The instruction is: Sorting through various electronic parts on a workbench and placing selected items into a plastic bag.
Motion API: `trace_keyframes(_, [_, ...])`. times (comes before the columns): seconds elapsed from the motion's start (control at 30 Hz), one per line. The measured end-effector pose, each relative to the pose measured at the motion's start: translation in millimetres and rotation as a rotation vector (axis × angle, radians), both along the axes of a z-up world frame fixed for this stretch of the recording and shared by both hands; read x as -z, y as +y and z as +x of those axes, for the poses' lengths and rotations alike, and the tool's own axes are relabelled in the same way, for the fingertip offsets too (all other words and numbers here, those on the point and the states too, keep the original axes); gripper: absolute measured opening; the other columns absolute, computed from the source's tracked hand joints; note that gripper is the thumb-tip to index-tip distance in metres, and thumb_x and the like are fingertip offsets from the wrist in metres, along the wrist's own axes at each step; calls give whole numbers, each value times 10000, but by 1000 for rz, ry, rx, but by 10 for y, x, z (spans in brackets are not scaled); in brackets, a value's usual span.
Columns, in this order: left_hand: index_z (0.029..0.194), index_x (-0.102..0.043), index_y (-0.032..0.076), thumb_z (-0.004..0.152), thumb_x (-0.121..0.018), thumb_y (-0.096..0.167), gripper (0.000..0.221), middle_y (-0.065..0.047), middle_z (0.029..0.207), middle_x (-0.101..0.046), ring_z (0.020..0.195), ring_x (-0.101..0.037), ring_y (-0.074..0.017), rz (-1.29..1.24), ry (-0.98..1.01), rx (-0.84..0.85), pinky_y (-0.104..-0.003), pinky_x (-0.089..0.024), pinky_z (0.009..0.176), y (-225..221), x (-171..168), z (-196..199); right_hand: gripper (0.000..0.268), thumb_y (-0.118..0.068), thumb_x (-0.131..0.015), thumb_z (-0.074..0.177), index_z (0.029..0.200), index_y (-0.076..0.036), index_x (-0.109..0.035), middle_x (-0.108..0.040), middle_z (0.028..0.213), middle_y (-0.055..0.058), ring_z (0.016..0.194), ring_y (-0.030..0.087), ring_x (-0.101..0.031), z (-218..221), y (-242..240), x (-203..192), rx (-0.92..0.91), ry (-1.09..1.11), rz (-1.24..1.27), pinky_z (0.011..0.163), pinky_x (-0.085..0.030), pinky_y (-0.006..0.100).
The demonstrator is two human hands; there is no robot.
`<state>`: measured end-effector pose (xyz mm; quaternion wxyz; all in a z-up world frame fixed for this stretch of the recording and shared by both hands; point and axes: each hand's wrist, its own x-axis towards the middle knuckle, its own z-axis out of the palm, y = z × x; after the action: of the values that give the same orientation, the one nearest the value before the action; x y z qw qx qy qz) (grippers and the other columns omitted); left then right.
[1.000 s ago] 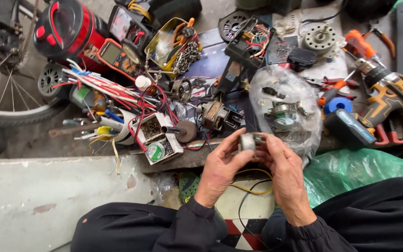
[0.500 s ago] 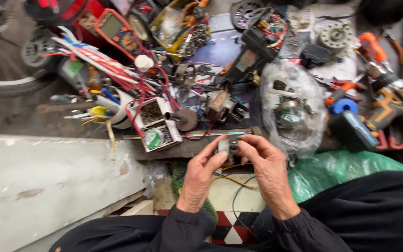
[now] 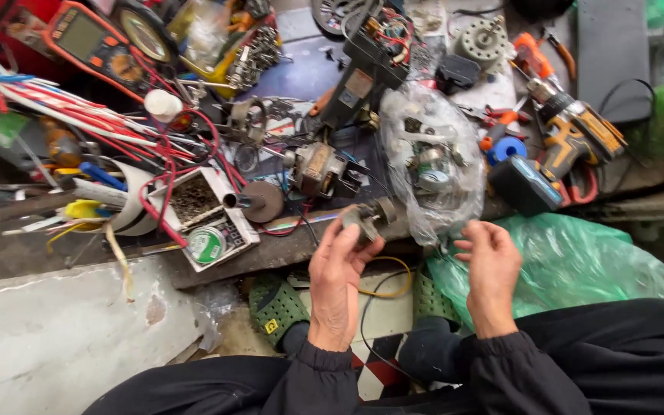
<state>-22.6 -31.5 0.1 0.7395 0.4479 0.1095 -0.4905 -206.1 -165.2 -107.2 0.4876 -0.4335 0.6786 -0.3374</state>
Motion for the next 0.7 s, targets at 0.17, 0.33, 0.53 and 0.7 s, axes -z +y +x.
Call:
trace_keyframes(0.17, [1317, -682, -26, 999, -665, 227, 406, -205, 1198, -761, 1008, -726, -303, 130, 6, -154, -408, -634, 1007, 74, -29, -35, 789, -458, -830, 877, 1508, -73, -554, -679, 1424, 123, 1137, 291, -659, 63, 84, 443, -264, 457, 336, 957, -521, 441])
trace_keyframes(0.33, [1225, -684, 14, 1043, -660, 237, 288, -152, 1176, -712, 1018, -718, -319, 64, 10, -300, -429, -638, 1000, 237, -4, 42, 349, -267, -594, 886, 1150, -147, -787, -816, 1189, 152, 1147, 457, -709, -287, -74, 1083, -354, 710, 132, 986, -518, 529])
trace_keyframes(0.53, [1398, -607, 5, 1006, -638, 220, 448, -128, 1289, -591, 1005, -697, -324, 130, 62, -332, -423, -620, 995, 123, -290, 9, 121, -167, -610, 841, 849, -114, -719, -888, 838, 75, 997, 361, -754, -260, 57, -170, -550, 773, 233, 804, -546, 454])
trace_keyframes(0.7, [1370, -593, 1, 992, -678, 233, 451, -175, 1121, -629, 963, -709, -317, 130, 36, -247, -412, -635, 979, 91, -236, -31, 206, -178, -713, 1089, 1103, -4, -822, -893, 940, 200, 821, 268, -877, -334, 171, -1385, -472, 503, 258, 767, -673, 380])
